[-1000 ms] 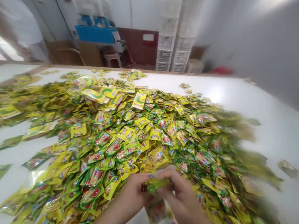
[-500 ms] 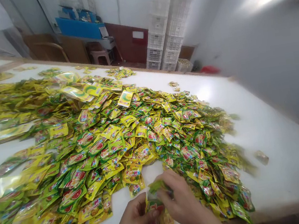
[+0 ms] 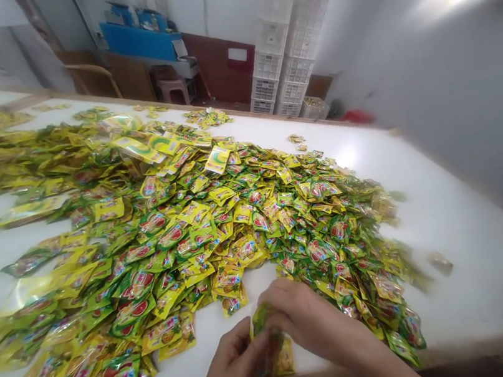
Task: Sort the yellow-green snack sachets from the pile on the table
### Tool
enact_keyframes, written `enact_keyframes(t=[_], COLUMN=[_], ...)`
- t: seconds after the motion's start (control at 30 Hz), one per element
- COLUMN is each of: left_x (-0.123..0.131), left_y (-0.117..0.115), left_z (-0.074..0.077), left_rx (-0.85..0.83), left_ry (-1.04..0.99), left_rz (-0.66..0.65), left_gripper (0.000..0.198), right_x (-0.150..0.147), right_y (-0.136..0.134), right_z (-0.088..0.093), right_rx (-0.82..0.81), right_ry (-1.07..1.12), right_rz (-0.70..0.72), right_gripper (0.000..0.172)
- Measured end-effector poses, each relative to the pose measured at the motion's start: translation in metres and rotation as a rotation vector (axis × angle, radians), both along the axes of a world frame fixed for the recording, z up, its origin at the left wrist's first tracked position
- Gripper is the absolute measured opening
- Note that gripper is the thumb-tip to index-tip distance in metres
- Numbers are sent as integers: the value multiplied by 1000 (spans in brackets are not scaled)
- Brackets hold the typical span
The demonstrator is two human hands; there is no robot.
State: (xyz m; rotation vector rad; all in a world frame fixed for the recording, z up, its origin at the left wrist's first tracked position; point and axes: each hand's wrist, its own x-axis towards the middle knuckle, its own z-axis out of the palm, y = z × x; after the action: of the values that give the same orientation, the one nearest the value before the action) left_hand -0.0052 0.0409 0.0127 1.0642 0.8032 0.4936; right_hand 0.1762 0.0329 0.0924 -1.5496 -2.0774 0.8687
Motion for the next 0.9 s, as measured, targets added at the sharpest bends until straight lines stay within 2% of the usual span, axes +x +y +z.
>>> enact_keyframes(t=[0.13, 0.3, 0.43, 0.57, 0.63, 0.7, 0.8, 0.9], left_x=[6, 10, 11, 10, 8, 6, 4, 3], left_y=[-4, -7, -9, -8, -8, -8, -9, -9], left_z=[5, 12, 18, 20, 19, 15, 7, -2], left_rx=[-9, -37, 14, 23, 15, 17, 86, 144], left_ry=[67, 92, 102, 90, 57, 9, -24, -23], left_rz=[142, 187, 213, 147, 104, 59, 30, 13], left_gripper=[26, 22, 24, 15, 16, 21, 29, 25], right_x=[-3, -6, -4, 5, 8, 7, 1, -2], right_y=[-3, -7, -8, -7, -8, -9, -10, -9], right_z=[-1, -6, -14, -7, -4, -7, -18, -25], right_rx=[-3, -31, -19, -83, -112, -107, 18, 162], right_ry=[-2, 18, -29, 39, 75, 97, 100, 83], right_rz=[-28, -40, -104, 49, 38, -48, -140, -103], right_gripper=[21, 38, 28, 20, 22, 23, 16, 14])
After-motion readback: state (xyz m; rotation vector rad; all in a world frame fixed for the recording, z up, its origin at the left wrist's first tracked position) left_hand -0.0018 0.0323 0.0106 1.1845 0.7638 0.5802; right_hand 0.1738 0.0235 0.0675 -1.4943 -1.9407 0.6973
